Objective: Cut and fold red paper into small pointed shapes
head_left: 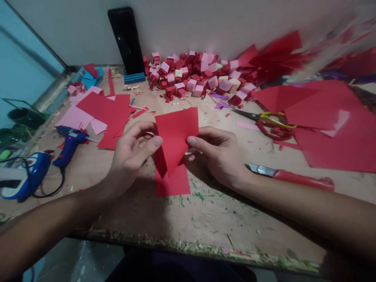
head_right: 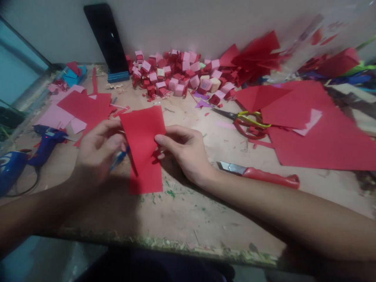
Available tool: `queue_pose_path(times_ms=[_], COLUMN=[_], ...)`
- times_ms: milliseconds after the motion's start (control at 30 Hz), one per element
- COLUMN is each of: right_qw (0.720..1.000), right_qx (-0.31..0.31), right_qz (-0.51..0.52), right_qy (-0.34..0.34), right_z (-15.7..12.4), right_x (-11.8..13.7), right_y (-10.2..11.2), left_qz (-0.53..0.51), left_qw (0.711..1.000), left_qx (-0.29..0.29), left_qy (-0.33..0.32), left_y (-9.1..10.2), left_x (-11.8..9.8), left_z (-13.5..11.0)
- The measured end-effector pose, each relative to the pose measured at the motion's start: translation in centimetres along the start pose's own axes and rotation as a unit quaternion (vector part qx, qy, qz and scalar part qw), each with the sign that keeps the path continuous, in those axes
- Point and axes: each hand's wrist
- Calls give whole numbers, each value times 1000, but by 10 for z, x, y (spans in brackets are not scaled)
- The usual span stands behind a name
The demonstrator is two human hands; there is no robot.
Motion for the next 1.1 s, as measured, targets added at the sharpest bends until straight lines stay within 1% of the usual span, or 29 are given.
queue_pose_path(times_ms=[67, 133, 200, 300, 367, 500, 567, 667, 733, 833, 967, 1100], right_qw=[1000, 999, 999, 999, 999, 999, 999, 992, 984, 976, 975, 990], right_qx=[12, 27, 30, 25, 22, 24, 18, 11, 24, 44, 52, 34], right_qz=[18, 16, 14, 12, 14, 11, -26, -123, -177, -207, -209, -134], right_qy=[-21, -33, -42, -43, -40, -41, -34, -1, 27, 56, 48, 20], right_z=[1, 1, 1, 2, 3, 3, 2, 0, -2, -5, -7, -5], right_x=[-1, -1, -1, -2, -3, -4, -3, 0, 2, 4, 3, 0], right_y=[0, 0, 0, 1, 2, 4, 5, 6, 7, 8, 9, 9], left_qz=[13, 34, 62, 80, 78, 61, 56, 37, 24, 31, 47, 52], left_qw=[999, 998, 997, 997, 997, 998, 998, 998, 998, 998, 998, 997], left_qx=[28, 33, 23, 13, 10, 5, 1, 4, 14, 22, 22, 12], left_qy=[14, 33, 33, 8, 2, 13, 22, 42, 48, 44, 48, 49], left_y=[-2, -3, -3, -2, -2, 1, 3, 7, 8, 6, -1, -4], left_x=[-1, -2, 0, 4, 5, 5, 5, 4, 3, 2, 0, 0], left_z=[0, -1, -1, 0, 2, 3, 2, 0, -1, -1, 1, -1])
Point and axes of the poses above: each hand's wrist, its own z-axis towards the middle knuckle, its own y-axis out of the back of the hand, x = y × z, and after that the axes turned 4 degrees about z, right-handed
